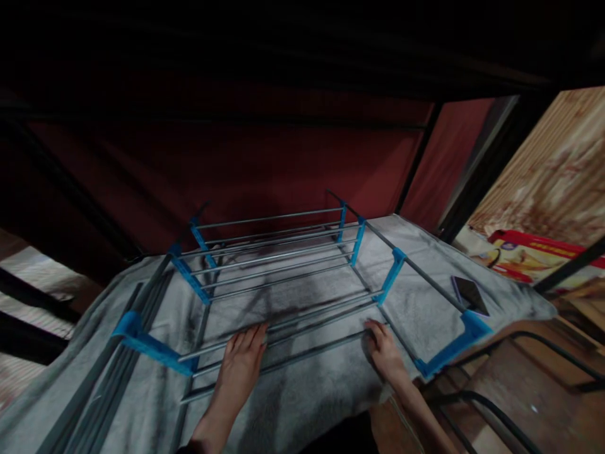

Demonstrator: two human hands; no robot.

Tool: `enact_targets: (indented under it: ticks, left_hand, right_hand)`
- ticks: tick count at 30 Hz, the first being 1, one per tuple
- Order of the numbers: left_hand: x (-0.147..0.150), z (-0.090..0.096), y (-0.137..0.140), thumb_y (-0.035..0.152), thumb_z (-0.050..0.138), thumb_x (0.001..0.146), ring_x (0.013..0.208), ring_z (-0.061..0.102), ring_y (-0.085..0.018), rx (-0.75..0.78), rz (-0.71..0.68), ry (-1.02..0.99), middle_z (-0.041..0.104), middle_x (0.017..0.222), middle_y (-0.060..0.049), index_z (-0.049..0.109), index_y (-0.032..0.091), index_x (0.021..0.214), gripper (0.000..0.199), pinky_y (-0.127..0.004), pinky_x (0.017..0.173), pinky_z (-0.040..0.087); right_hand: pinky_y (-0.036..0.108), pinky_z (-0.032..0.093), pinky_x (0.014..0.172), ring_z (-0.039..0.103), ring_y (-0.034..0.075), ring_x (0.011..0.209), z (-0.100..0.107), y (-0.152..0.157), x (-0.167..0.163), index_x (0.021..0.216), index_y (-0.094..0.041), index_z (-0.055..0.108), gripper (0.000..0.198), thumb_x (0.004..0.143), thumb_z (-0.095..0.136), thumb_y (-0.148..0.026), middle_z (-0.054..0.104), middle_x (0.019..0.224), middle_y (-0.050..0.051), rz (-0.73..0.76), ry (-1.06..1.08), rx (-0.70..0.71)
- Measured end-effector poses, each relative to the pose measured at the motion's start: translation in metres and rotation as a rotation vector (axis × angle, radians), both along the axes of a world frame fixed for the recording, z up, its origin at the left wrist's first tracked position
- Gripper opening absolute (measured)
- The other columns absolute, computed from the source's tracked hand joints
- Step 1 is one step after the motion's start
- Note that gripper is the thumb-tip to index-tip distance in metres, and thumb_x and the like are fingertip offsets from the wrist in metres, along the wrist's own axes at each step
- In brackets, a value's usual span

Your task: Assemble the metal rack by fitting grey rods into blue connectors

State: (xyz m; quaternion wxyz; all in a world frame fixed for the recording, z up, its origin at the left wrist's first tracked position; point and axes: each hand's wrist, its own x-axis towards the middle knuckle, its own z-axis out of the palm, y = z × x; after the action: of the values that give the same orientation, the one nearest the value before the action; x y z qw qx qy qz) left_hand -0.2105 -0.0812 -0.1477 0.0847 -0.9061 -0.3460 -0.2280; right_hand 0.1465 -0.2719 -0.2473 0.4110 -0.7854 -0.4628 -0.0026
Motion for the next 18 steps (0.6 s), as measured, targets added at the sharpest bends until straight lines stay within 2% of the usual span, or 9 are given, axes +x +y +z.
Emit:
enact_targets:
  ticks: [3, 5, 10, 14, 18]
  left_hand:
    - [-0.002, -0.004, 0.009, 0.021, 0.040, 0.103, 0.107, 0.070, -0.025, -0.008, -0.009, 0.022, 0.075, 0.122, -0.011, 0.065, 0.019, 0.135, 0.041, -0.041, 0.094, 0.050]
    - [-0.004, -0.005, 0.014, 0.025, 0.041, 0.103, 0.107, 0.070, -0.025, -0.031, -0.023, 0.038, 0.075, 0.122, -0.010, 0.065, 0.019, 0.135, 0.040, -0.041, 0.092, 0.050]
    - [-0.003, -0.005, 0.023, 0.027, 0.041, 0.104, 0.103, 0.072, -0.026, -0.073, -0.021, 0.079, 0.077, 0.118, -0.010, 0.068, 0.020, 0.132, 0.039, -0.042, 0.088, 0.051]
    - [0.000, -0.003, 0.026, 0.025, 0.041, 0.103, 0.099, 0.073, -0.026, -0.095, -0.016, 0.099, 0.078, 0.114, -0.010, 0.070, 0.020, 0.129, 0.039, -0.041, 0.086, 0.052]
    - [-0.001, 0.002, 0.014, 0.023, 0.042, 0.102, 0.110, 0.069, -0.028, 0.017, -0.055, 0.006, 0.072, 0.128, -0.014, 0.065, 0.019, 0.135, 0.041, -0.043, 0.095, 0.052]
  right_hand:
    - [0.043, 0.051, 0.111, 0.060, 0.025, 0.127, -0.020, -0.003, -0.007, 0.126, -0.020, 0.068, 0.048, 0.086, 0.043, -0.015, 0.063, 0.133, 0.011, -0.012, -0.091, -0.015]
    - [0.044, 0.050, 0.112, 0.057, 0.025, 0.130, -0.026, -0.003, -0.012, 0.131, -0.019, 0.065, 0.051, 0.086, 0.042, -0.012, 0.062, 0.136, 0.013, -0.008, -0.168, -0.033]
    - [0.048, 0.050, 0.111, 0.055, 0.029, 0.130, -0.017, 0.005, -0.014, 0.132, -0.014, 0.065, 0.049, 0.088, 0.044, -0.008, 0.062, 0.135, 0.017, -0.001, -0.350, -0.113]
    - [0.051, 0.048, 0.112, 0.057, 0.031, 0.126, -0.009, 0.013, -0.013, 0.127, -0.010, 0.067, 0.043, 0.091, 0.045, -0.007, 0.064, 0.131, 0.020, 0.019, -0.409, -0.183]
    - [0.051, 0.046, 0.113, 0.058, 0.030, 0.124, -0.004, 0.017, -0.016, 0.124, -0.012, 0.068, 0.039, 0.092, 0.046, -0.007, 0.066, 0.127, 0.018, 0.044, -0.377, -0.195]
